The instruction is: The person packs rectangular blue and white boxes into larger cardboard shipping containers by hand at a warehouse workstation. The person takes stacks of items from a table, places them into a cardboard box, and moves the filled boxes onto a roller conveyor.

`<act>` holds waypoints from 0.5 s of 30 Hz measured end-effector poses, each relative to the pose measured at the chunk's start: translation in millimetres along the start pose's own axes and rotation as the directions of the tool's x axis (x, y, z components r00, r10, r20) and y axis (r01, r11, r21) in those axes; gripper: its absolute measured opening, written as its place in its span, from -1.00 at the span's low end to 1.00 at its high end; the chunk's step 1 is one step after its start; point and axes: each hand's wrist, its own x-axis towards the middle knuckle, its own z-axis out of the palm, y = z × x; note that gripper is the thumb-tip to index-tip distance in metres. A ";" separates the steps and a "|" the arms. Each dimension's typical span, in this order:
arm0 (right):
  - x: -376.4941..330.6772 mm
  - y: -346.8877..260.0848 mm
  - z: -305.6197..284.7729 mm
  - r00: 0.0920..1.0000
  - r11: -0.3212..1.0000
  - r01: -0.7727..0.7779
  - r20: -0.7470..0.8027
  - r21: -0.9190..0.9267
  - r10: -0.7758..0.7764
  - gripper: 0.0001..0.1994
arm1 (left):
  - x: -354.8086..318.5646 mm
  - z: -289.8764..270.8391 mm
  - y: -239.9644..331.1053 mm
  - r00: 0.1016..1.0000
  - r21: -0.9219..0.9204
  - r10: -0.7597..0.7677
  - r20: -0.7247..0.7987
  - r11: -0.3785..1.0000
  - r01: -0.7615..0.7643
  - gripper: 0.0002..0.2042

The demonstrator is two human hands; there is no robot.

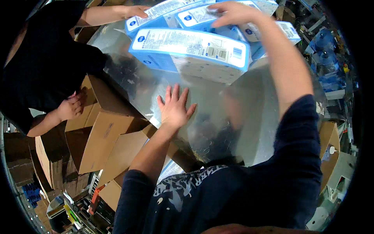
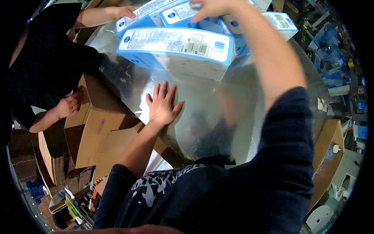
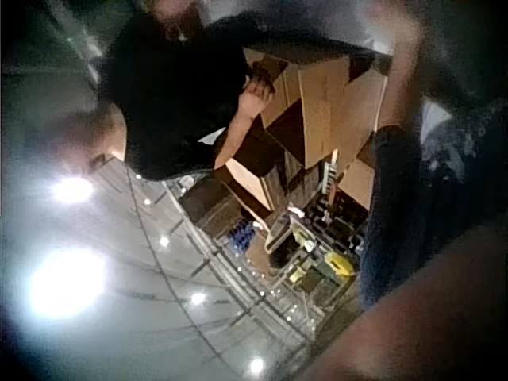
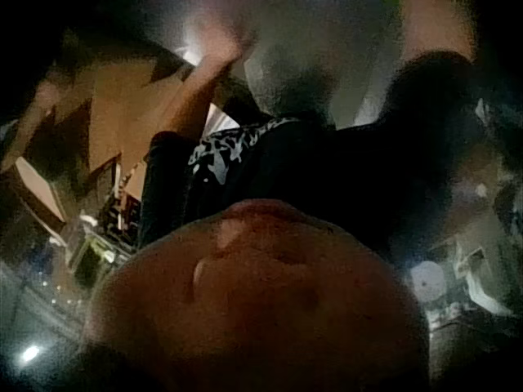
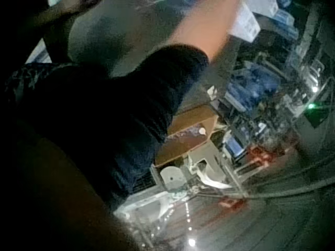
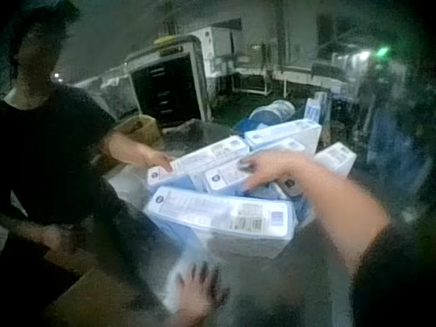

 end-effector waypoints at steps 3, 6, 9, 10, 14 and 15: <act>-40.4 72.9 -44.9 0.930 0.976 0.210 0.318 -0.056 -0.182 -0.01 | 2.1 0.6 2.8 1.000 -0.040 -0.005 -0.013 0.999 0.004 -0.40; -68.0 79.2 -6.2 0.998 0.896 0.058 0.061 -0.441 -0.035 0.09 | 5.2 -2.6 5.8 1.000 -0.033 -0.026 0.009 0.999 0.026 -0.39; -59.5 27.1 2.5 0.985 0.839 -0.168 -0.050 -0.517 0.166 -0.13 | 9.5 -1.0 7.5 0.999 -0.031 -0.043 0.015 0.999 0.043 -0.39; -49.6 18.0 8.5 0.985 0.897 -0.168 -0.041 -0.408 0.166 -0.20 | 8.9 -1.0 7.0 0.998 -0.018 -0.054 0.028 0.998 0.054 -0.38; -4.7 -29.8 27.1 0.998 0.955 -0.031 -0.058 -0.296 0.015 -0.24 | 8.8 4.8 -0.9 0.997 0.013 -0.068 0.018 0.998 0.068 -0.38; 2.8 -31.0 20.5 0.996 0.981 -0.047 -0.083 -0.191 0.032 -0.26 | 8.5 6.6 -1.3 0.998 0.021 -0.066 0.013 0.998 0.066 -0.38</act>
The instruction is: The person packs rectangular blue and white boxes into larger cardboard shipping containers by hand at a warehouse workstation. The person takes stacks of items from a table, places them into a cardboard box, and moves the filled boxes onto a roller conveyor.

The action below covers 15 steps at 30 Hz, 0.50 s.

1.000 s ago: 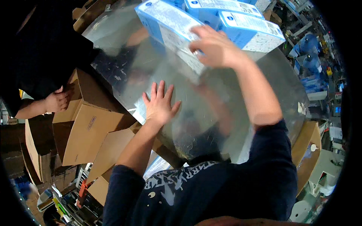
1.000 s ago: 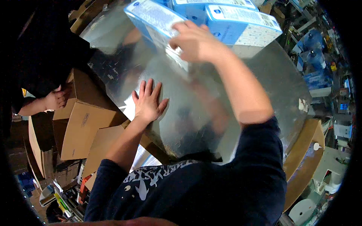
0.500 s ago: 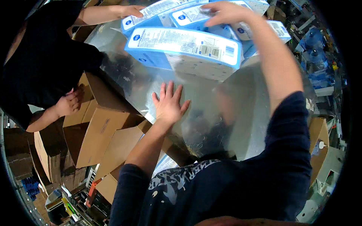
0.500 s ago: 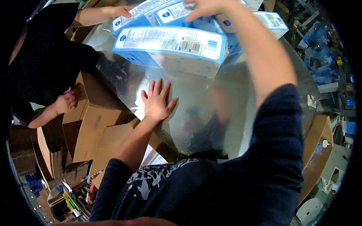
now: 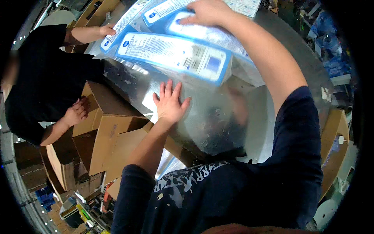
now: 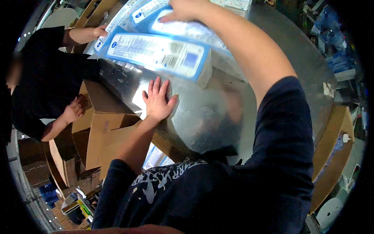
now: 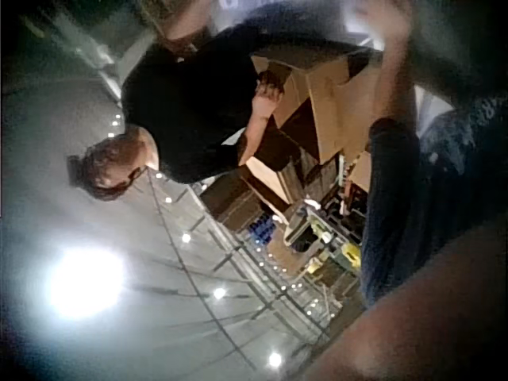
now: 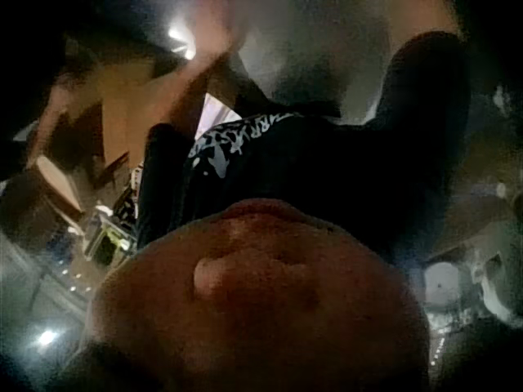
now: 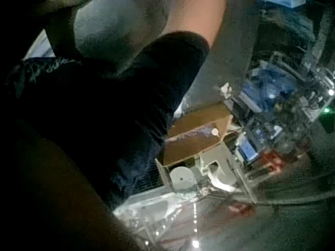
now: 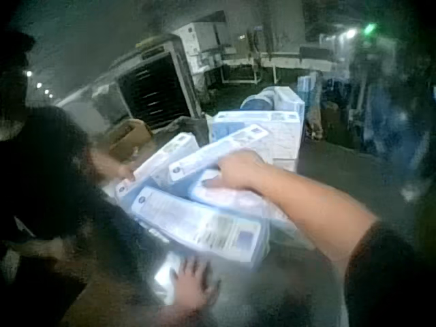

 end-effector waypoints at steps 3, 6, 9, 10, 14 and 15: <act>13.8 26.6 -1.3 0.997 0.999 -0.016 -0.079 0.028 0.019 -0.28 | 3.8 -3.9 5.6 0.999 -0.030 0.048 -0.016 0.998 -0.048 -0.39; 33.5 54.1 10.0 0.987 0.996 0.015 -0.161 -0.090 -0.029 -0.29 | 1.8 6.8 -3.4 0.991 -0.126 0.034 -0.129 0.991 -0.050 -0.40; 41.3 63.4 1.4 0.992 0.999 0.040 0.120 0.007 -0.040 -0.31 | 4.9 8.4 -8.2 0.994 -0.269 -0.036 -0.108 0.963 0.006 -0.37; 38.6 67.9 -8.5 0.976 0.996 0.052 0.208 0.069 -0.065 -0.19 | 6.0 9.7 -8.7 0.990 -0.279 -0.050 -0.133 0.960 0.011 -0.35; -24.2 71.2 -22.8 0.900 0.919 -0.272 0.413 0.287 0.137 -0.01 | 4.3 15.1 -15.1 0.976 -0.286 -0.053 -0.212 0.958 -0.010 -0.30; -44.0 69.2 -30.3 0.890 0.915 -0.305 0.421 0.264 0.176 0.02 | 5.3 14.0 -14.3 0.972 -0.289 -0.044 -0.232 0.957 -0.025 -0.29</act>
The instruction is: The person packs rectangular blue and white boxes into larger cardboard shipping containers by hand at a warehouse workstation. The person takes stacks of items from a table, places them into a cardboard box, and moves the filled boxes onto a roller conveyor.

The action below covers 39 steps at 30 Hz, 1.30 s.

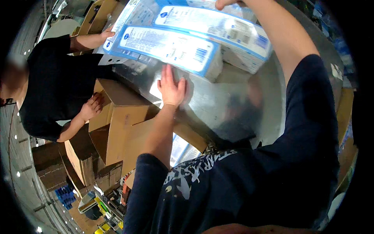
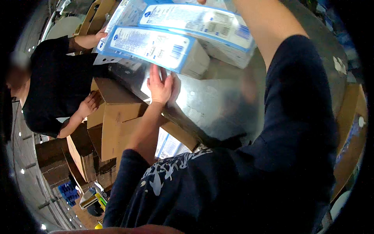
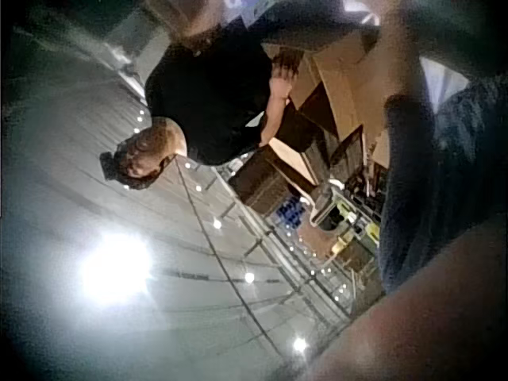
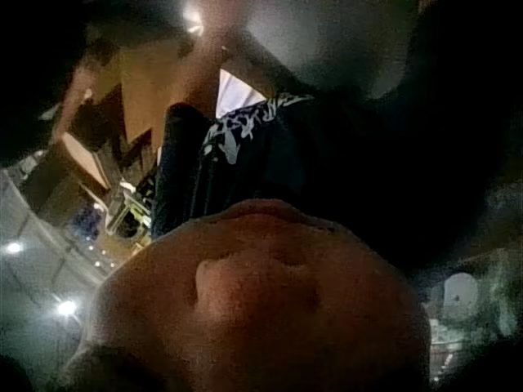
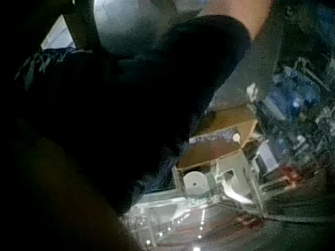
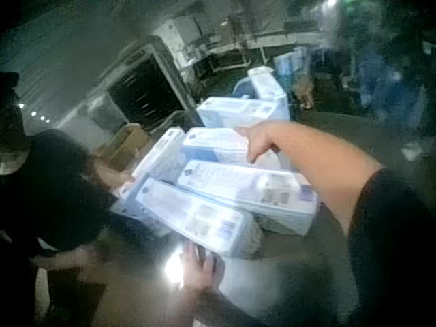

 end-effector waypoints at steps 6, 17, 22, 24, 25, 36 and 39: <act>-73.0 -7.5 62.4 0.982 0.951 0.004 -0.177 -0.310 -0.062 -0.20 | 31.4 -28.7 8.1 0.911 -0.916 -0.137 0.390 -0.162 0.367 -0.34; -282.8 96.7 215.8 0.947 -0.021 -0.291 0.291 0.956 0.137 -0.19 | -123.7 -98.9 71.0 0.556 -0.576 0.165 0.815 0.346 0.741 -0.23; -278.8 61.7 197.5 0.988 0.037 -0.149 0.150 0.988 -0.041 -0.18 | -131.7 -118.1 80.9 0.730 -0.714 0.081 0.678 0.307 0.629 -0.26; -275.0 41.8 185.4 0.997 0.034 -0.042 0.044 0.999 -0.058 -0.16 | -125.6 -147.0 79.3 0.893 -0.798 0.039 0.449 0.466 0.381 -0.27; -270.6 25.6 178.6 0.998 0.005 0.013 -0.013 1.000 -0.058 -0.15 | -125.0 -178.3 89.0 0.913 -0.775 -0.010 0.408 0.526 0.352 -0.27; -350.1 -138.2 201.1 0.491 0.765 0.383 0.587 0.518 -0.643 -0.58 | -271.6 -368.1 -49.1 0.910 -0.596 -0.346 0.230 0.689 0.413 -0.55; -339.3 -130.3 213.6 0.830 0.724 0.065 0.366 0.686 -0.420 -0.59 | -328.1 -272.3 -49.9 0.800 0.506 -0.567 0.197 0.758 0.412 -0.58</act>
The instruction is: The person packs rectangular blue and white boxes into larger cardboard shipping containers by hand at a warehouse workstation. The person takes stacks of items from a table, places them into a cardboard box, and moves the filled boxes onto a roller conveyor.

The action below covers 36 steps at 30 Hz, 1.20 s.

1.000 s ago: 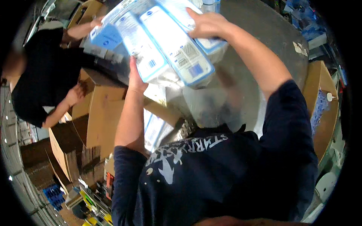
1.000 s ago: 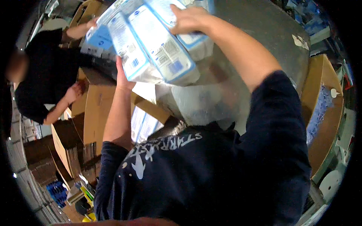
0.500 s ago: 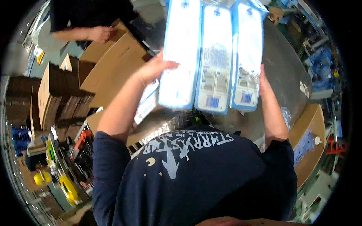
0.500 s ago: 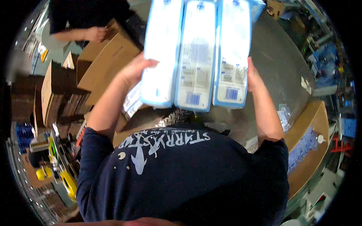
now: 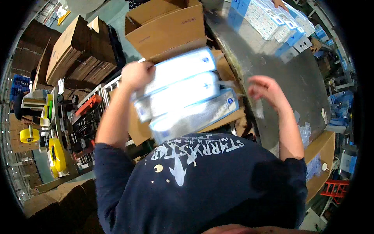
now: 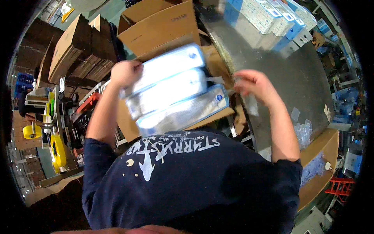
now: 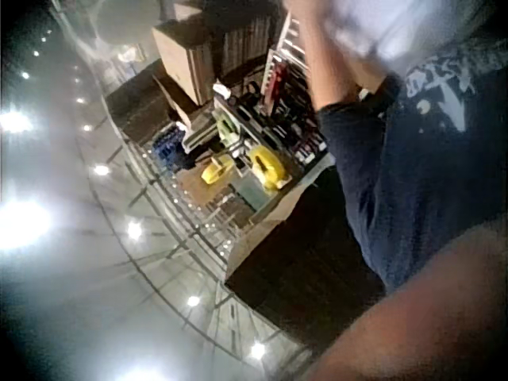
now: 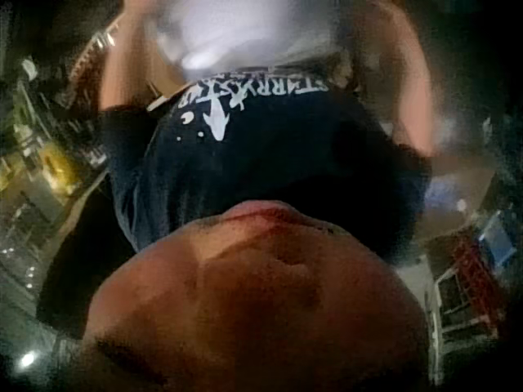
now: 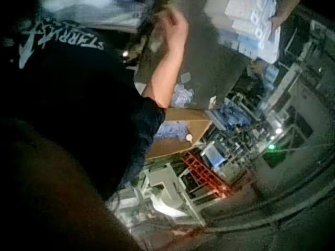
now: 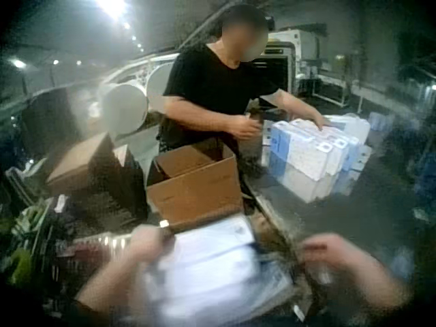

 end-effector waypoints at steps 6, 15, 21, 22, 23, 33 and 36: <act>78.0 14.3 81.5 0.955 0.966 -0.228 0.222 0.120 0.197 -0.52 | -15.0 130.3 -45.4 0.961 -0.195 0.226 0.156 0.961 -0.194 -0.39; 46.3 109.7 82.1 0.823 0.908 -0.418 -0.407 0.040 0.396 -0.57 | -111.8 124.4 5.4 0.899 -0.901 0.422 0.119 0.426 -0.080 -0.37; 58.7 74.8 104.9 0.916 0.866 -0.386 0.018 0.318 0.402 -0.59 | -118.8 150.0 -66.5 0.994 -0.131 0.044 -0.100 0.990 -0.057 -0.53; 66.3 87.7 106.0 0.909 0.892 -0.415 0.112 0.180 0.401 -0.61 | -122.4 141.7 -91.4 0.977 -0.080 -0.114 -0.181 0.992 0.101 -0.56; 81.0 97.8 109.0 0.894 0.913 -0.408 0.211 0.025 0.394 -0.62 | -129.2 139.6 -123.3 0.919 -0.183 -0.355 -0.172 0.928 0.324 -0.53; 126.9 120.7 70.0 0.961 0.949 -0.080 -0.228 0.305 0.154 -0.58 | -96.0 115.5 -65.7 0.841 -0.341 0.296 0.453 0.929 -0.143 -0.51; 125.8 50.7 92.1 0.959 0.969 0.232 0.145 0.081 -0.242 -0.58 | -140.4 125.0 -97.4 0.784 -0.805 0.563 0.262 0.575 -0.143 -0.31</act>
